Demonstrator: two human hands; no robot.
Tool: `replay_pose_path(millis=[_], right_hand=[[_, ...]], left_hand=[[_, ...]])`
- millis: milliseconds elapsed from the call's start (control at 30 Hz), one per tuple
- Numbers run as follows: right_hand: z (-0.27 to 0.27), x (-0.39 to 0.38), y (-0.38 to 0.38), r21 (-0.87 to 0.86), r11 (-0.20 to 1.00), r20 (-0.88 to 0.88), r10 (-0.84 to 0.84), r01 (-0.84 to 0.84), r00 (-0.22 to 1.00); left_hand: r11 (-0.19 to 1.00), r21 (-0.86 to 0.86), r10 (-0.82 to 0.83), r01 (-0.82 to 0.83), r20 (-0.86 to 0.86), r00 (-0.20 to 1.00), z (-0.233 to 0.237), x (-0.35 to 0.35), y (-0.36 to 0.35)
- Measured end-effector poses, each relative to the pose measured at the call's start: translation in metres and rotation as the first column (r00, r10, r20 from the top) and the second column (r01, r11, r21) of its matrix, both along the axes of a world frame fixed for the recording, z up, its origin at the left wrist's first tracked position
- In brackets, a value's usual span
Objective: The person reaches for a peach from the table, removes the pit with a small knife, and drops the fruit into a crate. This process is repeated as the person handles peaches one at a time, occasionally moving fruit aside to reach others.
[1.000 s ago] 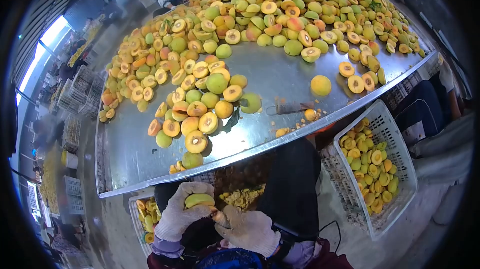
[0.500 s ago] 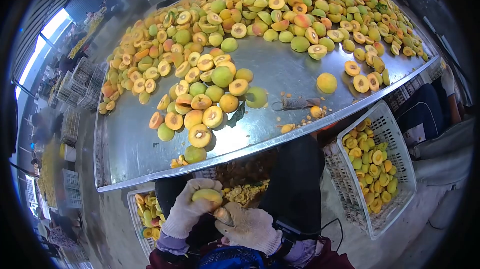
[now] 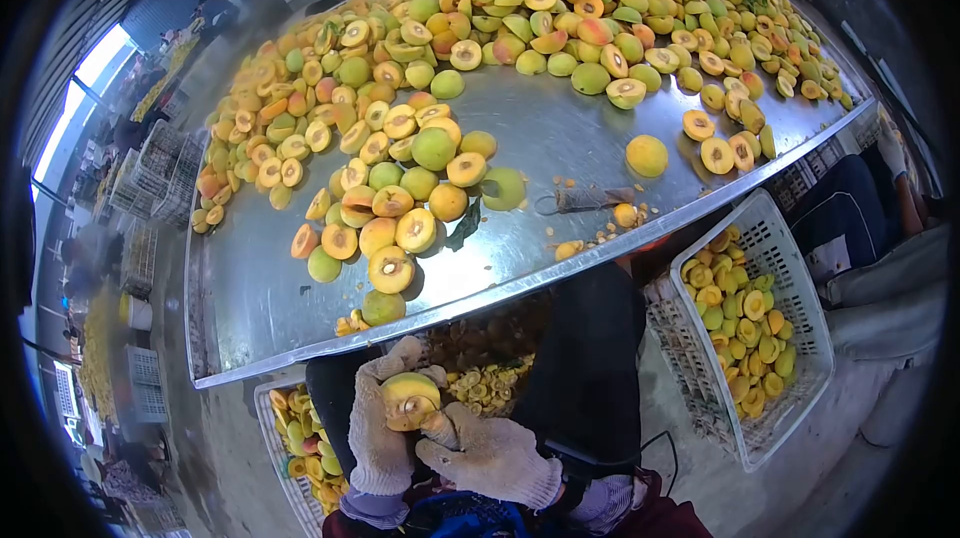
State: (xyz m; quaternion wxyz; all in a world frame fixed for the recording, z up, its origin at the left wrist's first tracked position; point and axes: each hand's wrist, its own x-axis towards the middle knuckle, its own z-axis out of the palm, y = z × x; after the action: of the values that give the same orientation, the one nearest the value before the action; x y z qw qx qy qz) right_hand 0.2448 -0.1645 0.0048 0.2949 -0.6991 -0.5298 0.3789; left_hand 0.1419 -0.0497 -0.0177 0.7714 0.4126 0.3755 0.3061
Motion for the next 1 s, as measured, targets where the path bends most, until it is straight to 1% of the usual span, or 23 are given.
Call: replay_pose_path(millis=[33,67,100,133,167,200,233,267,300,333,367,433,500,533,567,600,633,667,700,767,900,933,1000], right_hand=[[0.003,0.000,0.005,-0.161,0.984,-0.190,-0.107,0.077,0.976],[0.004,0.000,0.007,-0.329,0.937,-0.353,-0.236,0.116,0.905],[-0.001,-0.004,0.004,-0.329,0.937,-0.354,-0.239,0.119,0.904],[-0.012,-0.010,0.000,-0.147,0.975,-0.388,-0.214,0.169,0.896],[-0.016,-0.013,-0.003,0.038,0.976,-0.415,-0.181,0.216,0.891],[-0.017,-0.011,-0.005,0.037,0.975,-0.414,-0.185,0.219,0.891],[-0.015,-0.007,-0.004,-0.176,0.978,-0.720,-0.202,0.107,0.664],[-0.013,-0.003,-0.004,-0.321,0.944,-0.900,-0.277,-0.081,0.336],[-0.008,0.004,-0.004,-0.322,0.943,-0.900,-0.279,-0.079,0.336],[-0.001,0.013,-0.003,-0.354,0.926,-0.899,-0.299,-0.131,0.319],[0.003,0.017,-0.003,-0.383,0.905,-0.898,-0.319,-0.185,0.303],[-0.005,0.013,-0.005,-0.365,0.920,-0.900,-0.309,-0.145,0.308],[-0.012,0.009,-0.007,-0.348,0.932,-0.902,-0.302,-0.104,0.310],[-0.014,0.007,-0.007,-0.371,0.925,-0.889,-0.329,-0.082,0.319],[-0.015,0.007,-0.006,-0.393,0.917,-0.875,-0.353,-0.063,0.331],[-0.013,0.008,-0.005,-0.390,0.918,-0.877,-0.348,-0.067,0.331],[-0.009,0.009,-0.005,-0.373,0.927,-0.858,-0.329,-0.038,0.395],[-0.007,0.010,-0.005,-0.355,0.935,-0.834,-0.310,-0.012,0.456],[-0.006,0.010,-0.004,-0.353,0.935,-0.835,-0.307,-0.018,0.456],[-0.005,0.012,-0.002,-0.373,0.927,-0.665,-0.243,-0.032,0.706],[0.003,0.011,-0.001,-0.324,0.946,-0.593,-0.227,0.029,0.772],[0.004,0.011,-0.001,-0.324,0.945,-0.532,-0.223,0.047,0.817],[0.004,0.010,0.000,-0.324,0.944,-0.469,-0.217,0.062,0.856]], left_hand=[[1.000,0.000,-0.003,0.003,-0.001,1.000,0.003,0.003,-0.006],[0.987,0.162,0.012,0.005,-0.100,0.995,0.012,0.007,-0.014],[0.947,0.319,0.041,0.023,-0.192,0.981,0.018,0.009,-0.019],[0.948,0.318,0.037,0.027,-0.193,0.980,0.019,0.009,-0.021],[0.947,0.320,0.014,0.023,-0.112,0.994,0.019,0.007,-0.023],[0.947,0.321,-0.010,0.018,-0.027,1.000,0.019,0.006,-0.025],[0.947,0.319,-0.015,0.022,-0.026,1.000,0.017,0.002,-0.024],[0.949,0.300,-0.096,0.095,-0.009,0.995,0.014,-0.003,-0.019],[0.945,0.282,-0.177,0.168,0.009,0.984,0.013,-0.007,-0.015],[0.944,0.284,-0.180,0.170,0.010,0.984,0.013,-0.007,-0.012],[0.945,0.240,-0.248,0.224,0.073,0.966,0.014,-0.005,-0.008],[0.939,0.197,-0.311,0.282,0.138,0.940,0.014,-0.005,-0.003],[0.951,0.053,-0.307,0.303,0.264,0.915,0.014,-0.006,0.000],[0.956,-0.093,-0.276,0.278,0.039,0.960,0.018,-0.004,0.004],[0.958,-0.089,-0.270,0.273,0.038,0.962,0.022,-0.006,0.002],[0.953,0.004,-0.303,0.304,0.093,0.948,0.027,-0.009,0.000],[0.939,0.098,-0.340,0.329,0.142,0.930,0.029,-0.011,-0.002],[0.941,0.098,-0.337,0.325,0.138,0.932,0.025,-0.013,-0.002],[0.951,0.038,-0.307,0.305,0.182,0.934,0.018,-0.014,-0.001],[0.958,-0.022,-0.274,0.286,0.227,0.935,0.011,-0.015,0.001],[0.967,-0.106,-0.189,0.231,0.307,0.933,0.003,-0.012,0.002],[0.972,-0.122,-0.155,0.202,0.317,0.936,0.002,-0.012,0.003],[0.979,-0.146,-0.100,0.144,0.276,0.956,0.003,-0.010,0.004]])
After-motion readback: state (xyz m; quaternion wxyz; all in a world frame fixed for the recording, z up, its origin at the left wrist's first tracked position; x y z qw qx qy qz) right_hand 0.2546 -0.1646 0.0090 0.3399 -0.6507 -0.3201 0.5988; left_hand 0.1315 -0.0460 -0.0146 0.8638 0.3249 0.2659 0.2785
